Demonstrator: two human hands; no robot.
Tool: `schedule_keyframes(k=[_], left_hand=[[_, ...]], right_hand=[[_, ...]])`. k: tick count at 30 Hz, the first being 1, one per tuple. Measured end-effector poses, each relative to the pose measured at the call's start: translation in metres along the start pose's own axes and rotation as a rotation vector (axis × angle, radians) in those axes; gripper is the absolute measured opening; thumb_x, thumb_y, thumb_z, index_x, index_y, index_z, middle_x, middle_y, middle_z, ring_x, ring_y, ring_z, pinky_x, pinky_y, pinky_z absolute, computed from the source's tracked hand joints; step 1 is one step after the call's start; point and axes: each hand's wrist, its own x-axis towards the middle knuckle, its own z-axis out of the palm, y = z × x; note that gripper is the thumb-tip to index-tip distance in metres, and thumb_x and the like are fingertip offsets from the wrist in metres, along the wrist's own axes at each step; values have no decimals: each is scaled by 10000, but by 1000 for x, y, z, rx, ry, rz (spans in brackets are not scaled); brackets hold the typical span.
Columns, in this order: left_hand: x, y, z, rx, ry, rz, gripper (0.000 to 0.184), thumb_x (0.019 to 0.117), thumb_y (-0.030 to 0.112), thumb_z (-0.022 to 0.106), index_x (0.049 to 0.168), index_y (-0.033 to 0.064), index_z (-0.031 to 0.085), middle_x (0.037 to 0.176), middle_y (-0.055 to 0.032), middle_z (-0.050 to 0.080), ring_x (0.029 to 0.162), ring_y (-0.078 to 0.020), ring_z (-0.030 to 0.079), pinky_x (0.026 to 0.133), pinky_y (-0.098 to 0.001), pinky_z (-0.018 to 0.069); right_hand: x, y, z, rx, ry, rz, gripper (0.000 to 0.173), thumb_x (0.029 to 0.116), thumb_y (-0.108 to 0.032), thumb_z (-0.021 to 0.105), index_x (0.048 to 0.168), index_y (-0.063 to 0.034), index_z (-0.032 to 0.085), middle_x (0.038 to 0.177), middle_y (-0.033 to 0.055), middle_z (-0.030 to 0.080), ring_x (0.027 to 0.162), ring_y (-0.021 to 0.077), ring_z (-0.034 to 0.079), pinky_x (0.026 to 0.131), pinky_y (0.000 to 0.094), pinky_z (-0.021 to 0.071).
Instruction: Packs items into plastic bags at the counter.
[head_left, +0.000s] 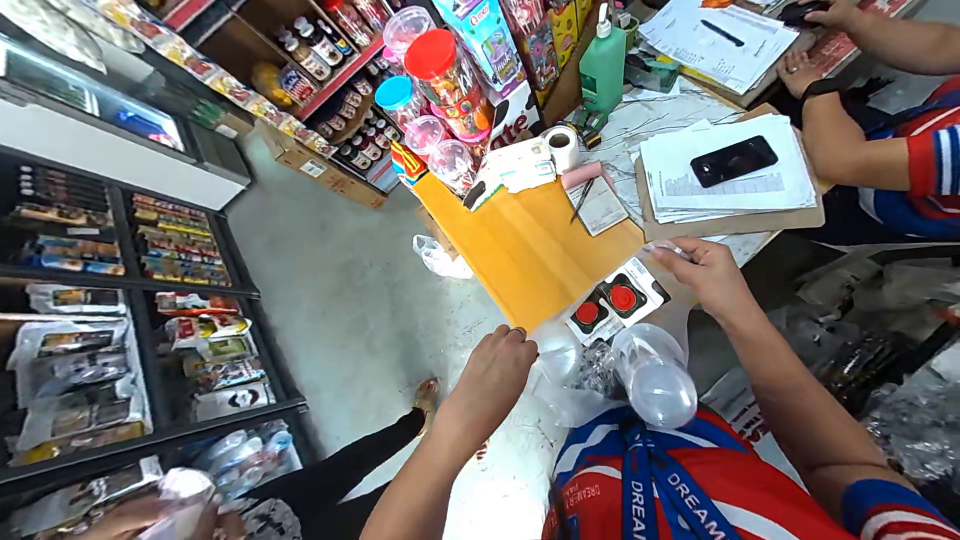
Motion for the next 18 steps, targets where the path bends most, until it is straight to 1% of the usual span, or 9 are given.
schedule_keyframes(k=[3,6,8,10,12,13,15,16,18], left_hand=[[9,-12,8,-53,186,37,128,952,1,634,950,-80,734,932,-279,688,955,-476,679,829,-575,549],[31,-6,2,-24,-18,-39,201,994,-1,555,1092,-73,716,1101,-298,674,1121,-476,632,947,-573,501],[44,7,-13,21,-126,-84,239,1021,69,556,1175,-55,690,1223,-304,630,1219,-479,571,997,-581,461],[57,19,-22,3,50,-10,259,1010,126,597,1185,-34,701,1227,-306,630,1204,-489,574,982,-597,468],[87,28,-18,-40,282,141,253,997,137,610,1183,7,722,1155,-263,678,1115,-451,642,916,-561,527],[108,33,-14,-69,286,194,272,999,141,615,1221,15,708,1168,-257,679,1118,-444,649,915,-558,534],[144,44,-9,-66,116,216,398,999,173,636,1365,20,613,1309,-279,612,1222,-460,591,979,-573,497],[157,50,-9,-35,0,187,504,1005,217,644,1456,27,521,1414,-285,535,1295,-466,533,1024,-576,465],[171,57,-6,1,-87,152,620,1009,278,645,1528,28,415,1482,-299,471,1343,-473,494,1049,-579,448]], right_hand=[[10,3,1,-34,-22,1,158,1003,-129,646,1073,0,706,752,-19,641,609,-10,519,600,186,454],[27,16,5,-155,-143,43,261,1022,-153,629,1204,27,677,967,140,712,835,167,660,819,398,543],[34,18,7,-194,-197,61,272,1035,-154,606,1232,26,661,1015,166,709,896,202,675,867,426,543],[38,16,7,-220,-234,71,265,1040,-164,601,1222,18,665,987,153,705,856,187,660,834,404,539],[42,16,6,-214,-250,76,267,1047,-178,592,1221,13,662,908,116,676,744,130,595,735,331,515],[44,17,5,-205,-246,78,277,1049,-183,591,1226,20,653,875,104,654,702,113,560,695,304,496],[47,18,3,-200,-226,89,306,1048,-182,594,1262,33,629,886,116,648,701,123,559,694,303,495],[48,19,2,-197,-214,90,320,1042,-174,601,1278,42,613,928,142,662,749,152,598,740,332,521],[48,25,-2,-173,-202,82,382,1019,-160,635,1339,42,581,1083,207,691,941,240,676,898,426,542]])
